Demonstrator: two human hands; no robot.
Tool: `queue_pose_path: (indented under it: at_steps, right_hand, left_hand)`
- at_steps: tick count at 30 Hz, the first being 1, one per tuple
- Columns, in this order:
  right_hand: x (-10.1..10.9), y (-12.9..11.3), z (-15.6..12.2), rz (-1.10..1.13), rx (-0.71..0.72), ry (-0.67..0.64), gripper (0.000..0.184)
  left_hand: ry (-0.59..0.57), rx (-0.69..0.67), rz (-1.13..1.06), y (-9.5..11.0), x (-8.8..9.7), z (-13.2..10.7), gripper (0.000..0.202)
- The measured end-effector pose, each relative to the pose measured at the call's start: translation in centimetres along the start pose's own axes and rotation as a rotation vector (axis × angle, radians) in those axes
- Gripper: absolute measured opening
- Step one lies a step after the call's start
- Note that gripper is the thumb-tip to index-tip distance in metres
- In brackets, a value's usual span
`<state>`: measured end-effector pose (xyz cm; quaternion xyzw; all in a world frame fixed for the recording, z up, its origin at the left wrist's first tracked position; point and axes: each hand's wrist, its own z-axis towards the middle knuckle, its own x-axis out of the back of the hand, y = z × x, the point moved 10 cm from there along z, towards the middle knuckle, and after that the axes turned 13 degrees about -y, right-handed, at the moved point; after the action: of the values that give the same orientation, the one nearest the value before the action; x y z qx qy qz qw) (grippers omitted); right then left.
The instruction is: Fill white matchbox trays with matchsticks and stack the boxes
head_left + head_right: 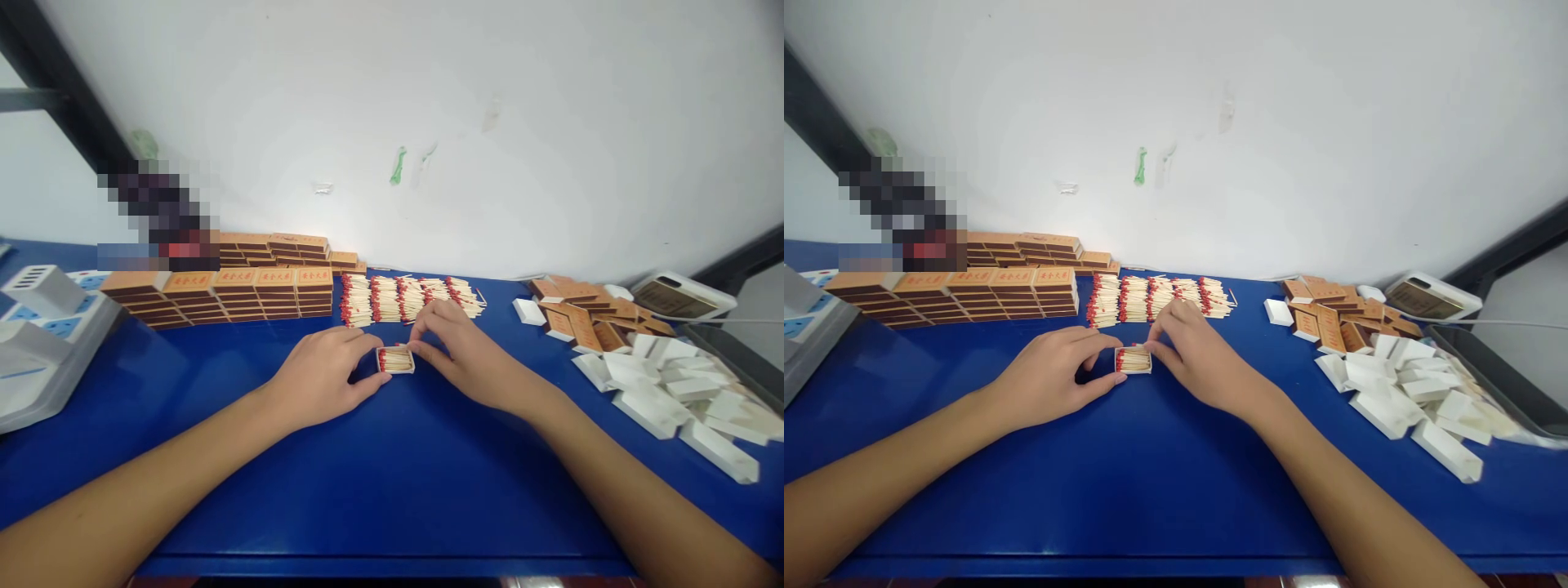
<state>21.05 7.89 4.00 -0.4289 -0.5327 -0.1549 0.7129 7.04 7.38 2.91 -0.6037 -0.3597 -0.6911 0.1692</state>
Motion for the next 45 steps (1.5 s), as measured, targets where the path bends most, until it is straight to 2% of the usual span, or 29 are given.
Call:
queue_pose_path:
  at_steps: [3, 6, 16, 21, 27, 32, 38, 45]
  right_hand:
    - [-0.7, -2.1, -0.1, -0.004, 0.033, -0.033, 0.009]
    - [-1.0, -2.7, -0.1, -0.004, 0.050, -0.035, 0.009]
    - [1.3, 2.2, -0.1, -0.023, -0.059, 0.166, 0.008]
    - [1.6, 2.8, 0.0, -0.046, -0.052, 0.183, 0.008]
    - [-0.2, 1.2, 0.3, 0.202, -0.032, 0.022, 0.011]
    - [-0.9, -0.6, 0.5, 0.155, 0.002, -0.028, 0.008]
    - [-1.5, -0.2, 0.5, 0.198, -0.048, -0.112, 0.015]
    - [-1.9, 0.0, 0.3, 0.145, -0.068, -0.140, 0.015]
  left_hand:
    - [-0.003, -0.005, -0.006, 0.0, -0.1, 0.0, 0.029]
    - [0.001, -0.004, -0.007, 0.0, -0.1, 0.0, 0.029]
    - [0.001, 0.005, 0.000, 0.0, 0.0, 0.1, 0.031]
    - [0.001, -0.002, 0.003, 0.1, -0.1, 0.0, 0.032]
    - [0.004, -0.011, 0.001, 0.2, 0.0, -0.1, 0.031]
    - [-0.001, -0.035, 0.007, 0.5, -0.1, -0.1, 0.033]
    - [-0.011, -0.028, -0.001, 0.4, -0.2, -0.1, 0.031]
    - [-0.028, -0.020, -0.003, 0.5, -0.2, 0.1, 0.031]
